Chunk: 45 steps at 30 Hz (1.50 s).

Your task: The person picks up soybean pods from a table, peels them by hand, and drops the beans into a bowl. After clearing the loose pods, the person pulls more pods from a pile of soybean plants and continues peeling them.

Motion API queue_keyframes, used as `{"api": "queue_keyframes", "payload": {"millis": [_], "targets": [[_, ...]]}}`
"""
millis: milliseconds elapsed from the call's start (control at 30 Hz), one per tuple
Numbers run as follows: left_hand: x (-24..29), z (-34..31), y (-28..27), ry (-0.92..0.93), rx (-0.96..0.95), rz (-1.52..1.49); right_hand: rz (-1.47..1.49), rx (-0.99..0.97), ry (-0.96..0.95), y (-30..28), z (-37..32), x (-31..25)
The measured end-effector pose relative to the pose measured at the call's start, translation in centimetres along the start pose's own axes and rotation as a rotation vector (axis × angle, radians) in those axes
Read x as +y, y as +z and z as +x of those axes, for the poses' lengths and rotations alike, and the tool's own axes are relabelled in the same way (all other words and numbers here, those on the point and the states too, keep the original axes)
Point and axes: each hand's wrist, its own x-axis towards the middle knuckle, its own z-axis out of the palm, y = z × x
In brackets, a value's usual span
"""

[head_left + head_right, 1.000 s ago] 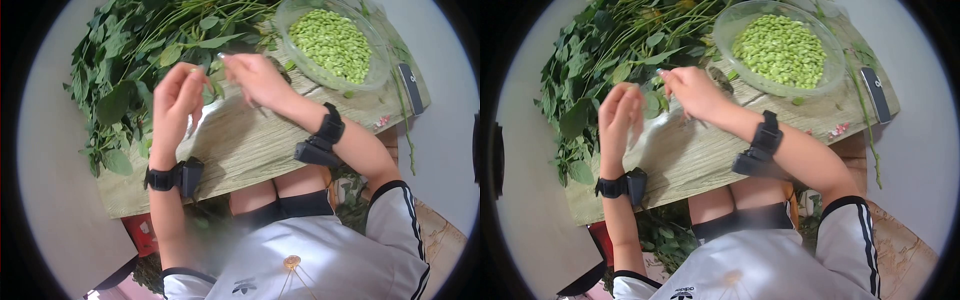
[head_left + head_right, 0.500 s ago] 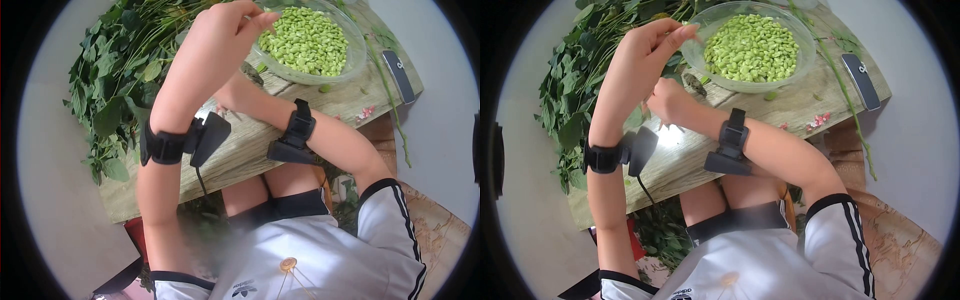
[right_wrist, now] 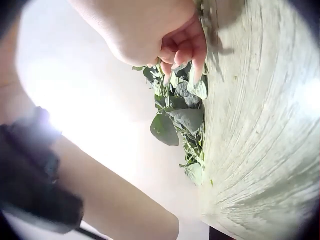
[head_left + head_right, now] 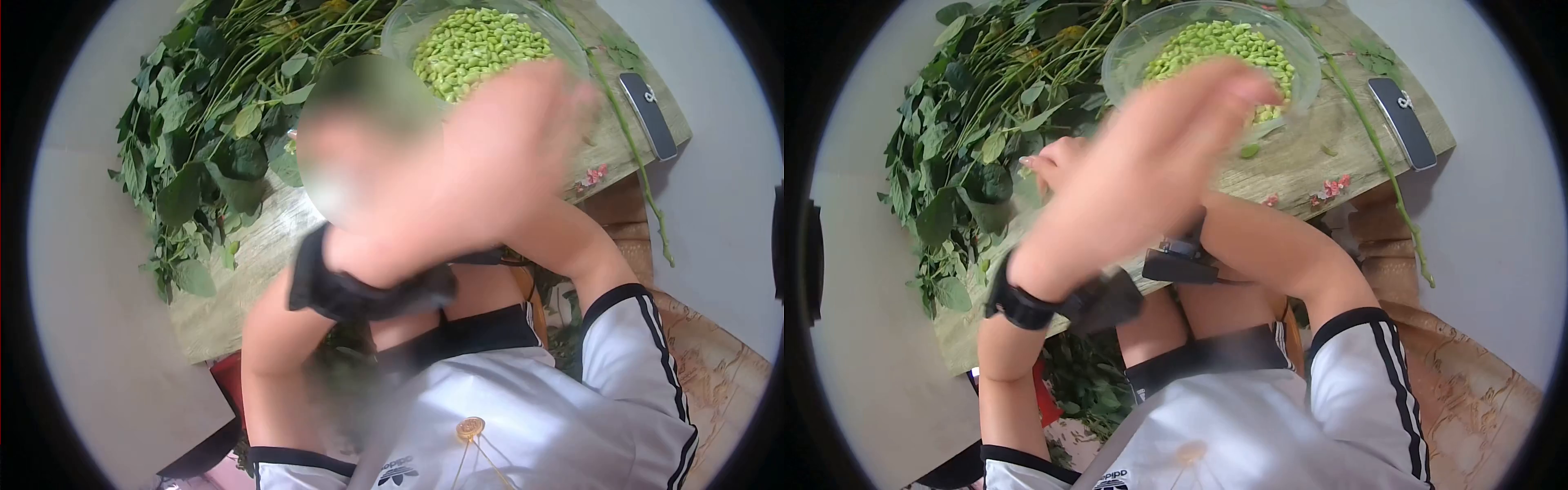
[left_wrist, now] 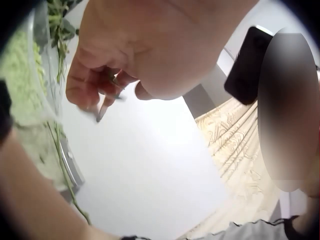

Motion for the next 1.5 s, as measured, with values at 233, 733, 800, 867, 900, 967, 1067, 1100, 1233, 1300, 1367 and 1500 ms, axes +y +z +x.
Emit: {"api": "queue_keyframes", "payload": {"millis": [233,733,800,867,900,967,1067,1100,1233,1300,1367,1500], "targets": [[0.4,-3.4,3.7,0.383,0.045,0.107,0.146,-0.093,0.009,-0.6,-0.6,0.0],[-9.5,-12.6,-12.9,-0.473,0.3,-0.31,0.305,-0.192,-0.132,-1.6,-1.5,-2.5],[-9.9,-12.4,-12.1,-0.389,0.33,-0.42,0.347,-0.187,-0.094,-1.4,-1.2,-2.4],[-9.7,-12.6,-11.3,-0.426,0.464,-0.456,-0.096,0.243,-0.519,-0.7,-0.3,-1.8],[-10.2,-13.0,-11.6,-0.384,0.46,-0.444,-0.304,0.372,-0.527,-1.0,-1.4,-2.7],[-10.6,-13.3,-11.8,-0.361,0.523,-0.427,-0.412,0.366,-0.661,-1.4,-1.2,-2.4],[-9.9,-13.3,-11.8,-0.341,0.615,-0.37,-0.481,0.334,-0.789,-0.4,-1.2,-1.9],[-9.8,-13.3,-11.6,-0.312,0.608,-0.338,-0.437,0.289,-0.762,0.0,-1.4,-1.6],[-9.9,-13.7,-11.3,-0.291,0.599,-0.275,-0.285,0.19,-0.631,0.2,-2.1,-1.9],[-10.1,-13.8,-11.0,-0.283,0.602,-0.274,-0.196,0.141,-0.521,0.3,-2.4,-2.2],[-10.3,-13.9,-10.7,-0.226,0.562,-0.249,0.08,0.1,-0.35,0.5,-2.6,-2.2],[-10.7,-14.1,-10.3,-0.222,0.507,-0.25,0.128,0.09,-0.319,0.3,-2.7,-2.5]]}}
